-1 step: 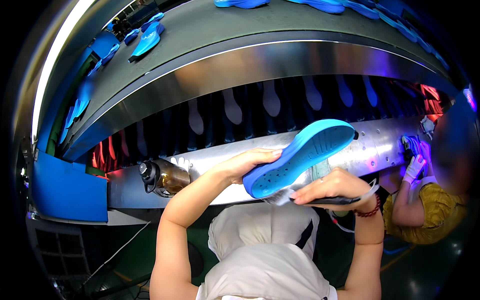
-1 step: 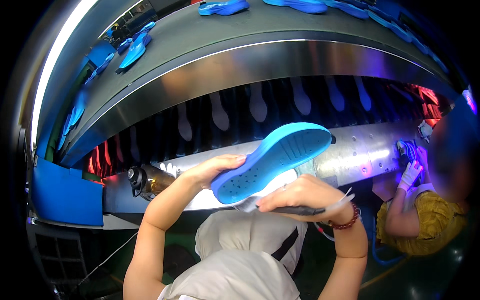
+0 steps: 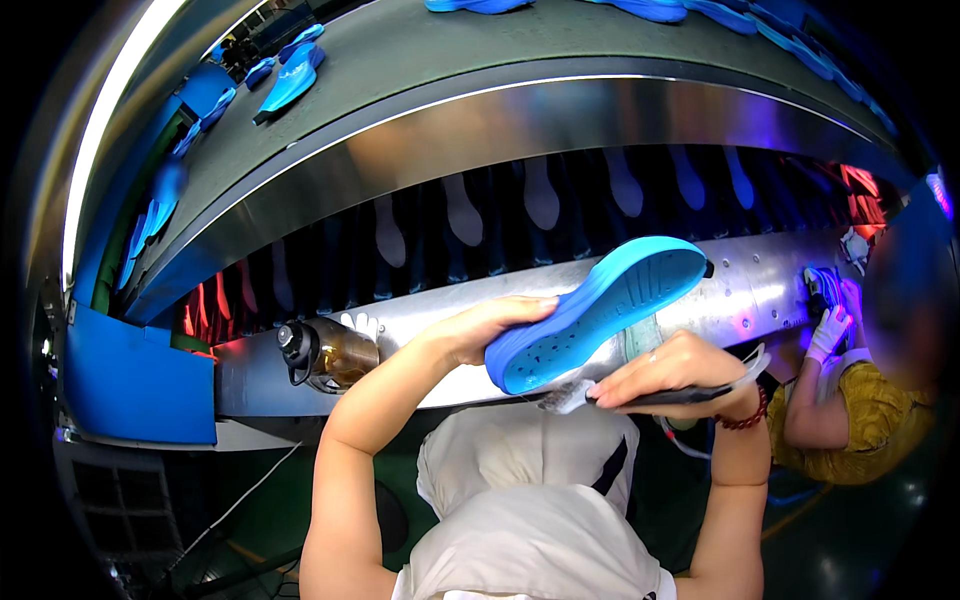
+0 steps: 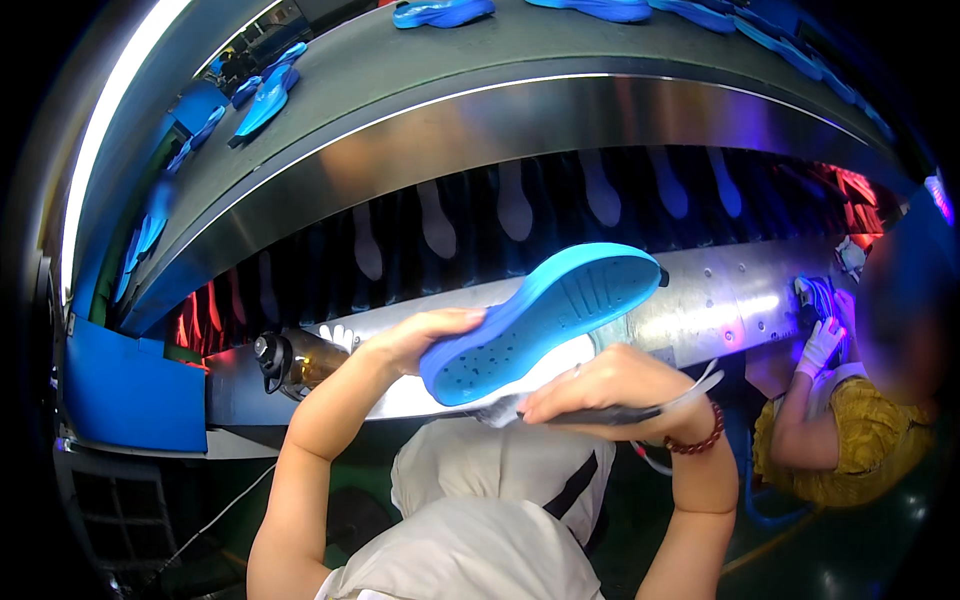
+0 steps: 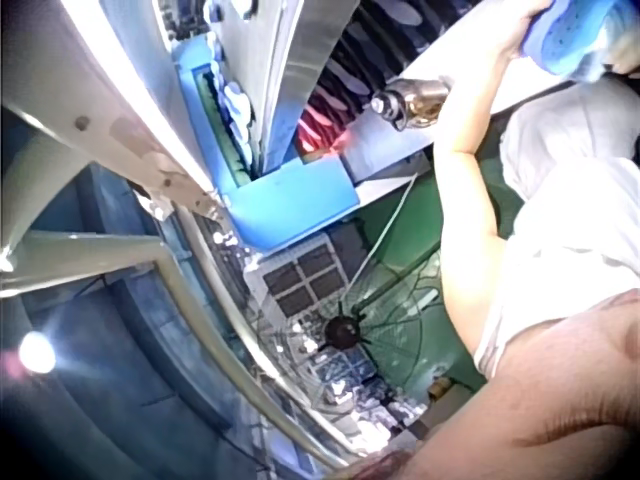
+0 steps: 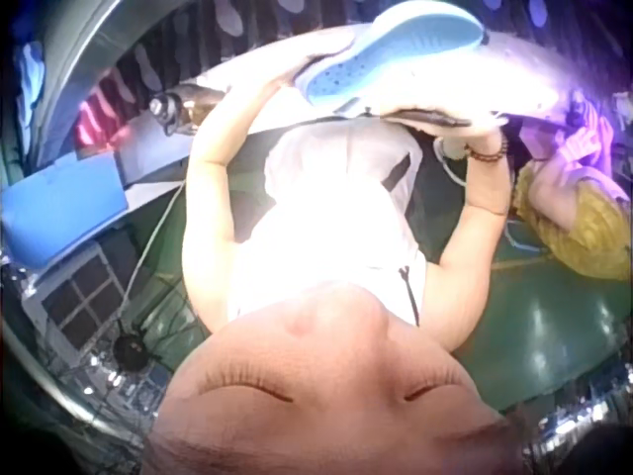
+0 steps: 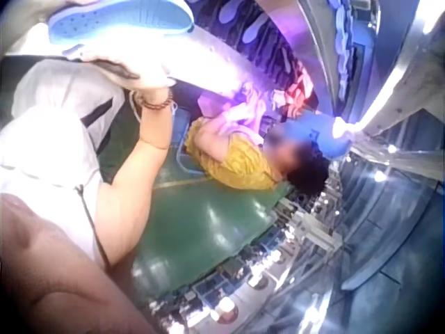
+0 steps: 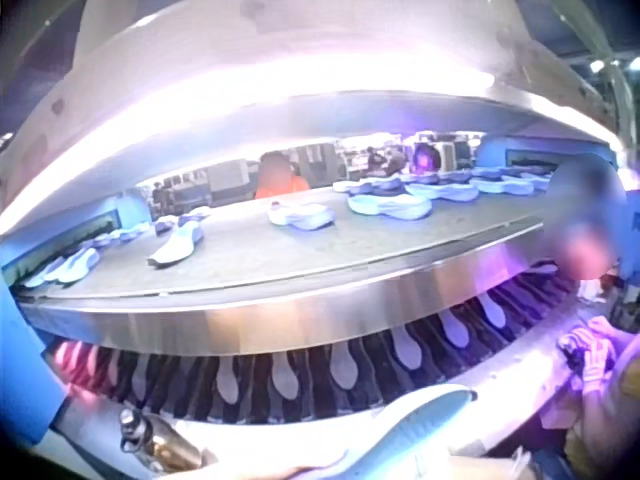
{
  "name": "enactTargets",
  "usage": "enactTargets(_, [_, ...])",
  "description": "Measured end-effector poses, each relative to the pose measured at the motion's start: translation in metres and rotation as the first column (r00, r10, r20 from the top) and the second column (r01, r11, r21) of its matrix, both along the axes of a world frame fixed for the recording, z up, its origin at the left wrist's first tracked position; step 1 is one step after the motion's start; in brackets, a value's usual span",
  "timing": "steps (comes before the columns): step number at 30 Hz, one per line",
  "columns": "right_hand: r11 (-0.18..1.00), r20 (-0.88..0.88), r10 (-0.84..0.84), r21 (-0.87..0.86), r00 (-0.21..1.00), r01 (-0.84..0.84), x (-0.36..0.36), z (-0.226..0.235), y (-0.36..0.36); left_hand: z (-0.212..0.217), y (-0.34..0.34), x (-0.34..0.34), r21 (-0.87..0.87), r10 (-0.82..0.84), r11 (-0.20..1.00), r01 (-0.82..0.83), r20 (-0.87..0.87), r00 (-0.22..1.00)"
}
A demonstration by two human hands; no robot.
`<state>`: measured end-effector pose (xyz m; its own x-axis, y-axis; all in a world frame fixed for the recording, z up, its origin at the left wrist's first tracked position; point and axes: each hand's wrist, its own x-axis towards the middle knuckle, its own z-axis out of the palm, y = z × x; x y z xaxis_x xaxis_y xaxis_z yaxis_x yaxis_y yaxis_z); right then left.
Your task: The person picks up blue shoe soles from a conveyor belt and applies a substance to them using a brush tool.
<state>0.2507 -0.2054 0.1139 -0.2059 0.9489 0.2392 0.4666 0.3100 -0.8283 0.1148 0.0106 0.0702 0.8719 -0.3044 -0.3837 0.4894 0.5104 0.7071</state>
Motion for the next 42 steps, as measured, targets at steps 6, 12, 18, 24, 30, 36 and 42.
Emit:
enactTargets(6, [1.0, -0.02, -0.014, 0.007, 1.0, 0.014, 0.001, -0.012, -0.002, 0.008, -0.005, -0.005, 0.147, -0.067, 0.987, 0.065, 0.007, 0.998])
enactTargets(12, [0.986, -0.204, -0.121, 0.085, 0.971, 0.141, 0.001, -0.032, -0.001, 0.005, 0.009, -0.014, 0.142, 0.044, 0.989, -0.039, -0.035, 0.998])
enactTargets(18, [0.923, -0.256, -0.293, 0.177, 0.921, 0.343, 0.002, -0.039, -0.013, -0.006, 0.022, -0.027, 0.079, 0.236, 0.969, -0.235, -0.01, 0.972])
enactTargets(24, [0.968, -0.132, -0.211, 0.113, 0.969, 0.226, -0.013, -0.026, -0.017, -0.01, 0.039, -0.04, 0.147, 0.27, 0.946, -0.288, 0.134, 0.954])
enactTargets(30, [0.821, -0.33, -0.503, 0.105, 0.799, 0.561, -0.015, -0.062, 0.001, -0.065, -0.01, 0.003, -0.598, 0.559, 0.739, -0.309, 0.288, 0.778])
enactTargets(36, [0.801, -0.617, -0.556, -0.217, 0.557, 0.559, -0.006, -0.079, 0.023, -0.081, -0.037, 0.009, -0.351, 0.525, 0.792, -0.5, -0.029, 0.851])
enactTargets(42, [0.709, -0.058, -0.62, 0.386, 0.782, 0.59, -0.032, -0.069, 0.037, -0.08, -0.041, 0.01, -0.309, 0.665, 0.719, -0.622, 0.048, 0.745])
